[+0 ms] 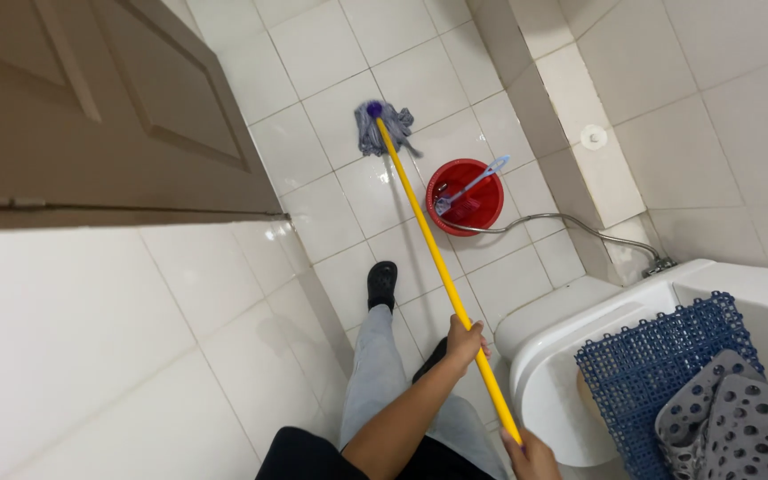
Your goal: The recorder mops the tiled bathroom floor, moves a trash bin, and uses a bidet spray to rinse the area.
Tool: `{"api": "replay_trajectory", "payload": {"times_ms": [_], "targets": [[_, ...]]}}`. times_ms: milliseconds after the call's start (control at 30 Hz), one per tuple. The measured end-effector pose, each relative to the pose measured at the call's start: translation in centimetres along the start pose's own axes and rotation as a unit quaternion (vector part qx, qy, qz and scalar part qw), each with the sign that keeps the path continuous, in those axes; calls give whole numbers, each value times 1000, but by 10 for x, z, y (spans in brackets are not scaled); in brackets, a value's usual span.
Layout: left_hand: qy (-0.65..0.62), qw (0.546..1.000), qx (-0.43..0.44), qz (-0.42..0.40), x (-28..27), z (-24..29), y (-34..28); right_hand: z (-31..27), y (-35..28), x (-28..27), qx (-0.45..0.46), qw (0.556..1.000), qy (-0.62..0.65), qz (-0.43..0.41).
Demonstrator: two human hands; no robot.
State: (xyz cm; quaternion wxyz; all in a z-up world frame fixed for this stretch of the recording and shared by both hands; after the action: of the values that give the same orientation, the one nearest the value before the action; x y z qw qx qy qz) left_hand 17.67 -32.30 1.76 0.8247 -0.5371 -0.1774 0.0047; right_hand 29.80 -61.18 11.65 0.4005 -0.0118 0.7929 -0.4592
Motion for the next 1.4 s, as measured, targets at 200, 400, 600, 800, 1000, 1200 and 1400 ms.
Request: {"api": "replay_trajectory", "payload": {"times_ms": [200, 400, 600, 800, 1000, 1200, 1400], "targets": [[49, 997, 34, -41, -43, 71, 82, -235, 205, -42, -38, 999, -20, 18], [26, 998, 42, -27, -70, 206, 94, -414, 258, -108, -76, 990, 112, -29], [116, 990, 69, -34, -75, 246, 97, -455, 245, -114, -47, 992, 112, -23], [69, 994, 3, -79, -72, 253, 70, -428, 264, -105, -115, 988, 81, 60], [92, 992, 7, -87, -70, 266, 62, -450, 241, -113, -85, 989, 124, 2], [130, 989, 18, -63, -67, 279, 58, -444, 248, -91, -109, 984, 138, 35], [138, 986, 45, -83, -74, 280, 60, -442, 249, -88, -102, 987, 120, 40]]}}
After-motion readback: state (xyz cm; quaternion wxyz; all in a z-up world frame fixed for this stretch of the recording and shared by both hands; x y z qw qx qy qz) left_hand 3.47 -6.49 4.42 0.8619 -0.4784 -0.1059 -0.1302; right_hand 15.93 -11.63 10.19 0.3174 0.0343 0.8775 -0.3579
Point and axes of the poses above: each hand's wrist, its own y-axis towards the middle knuckle, its own x-axis out of the palm, z = x × y, the point moved 4 cm from there along y, towards the middle knuckle, and after that the axes turned 8 degrees about -y, right-handed, at the moved point
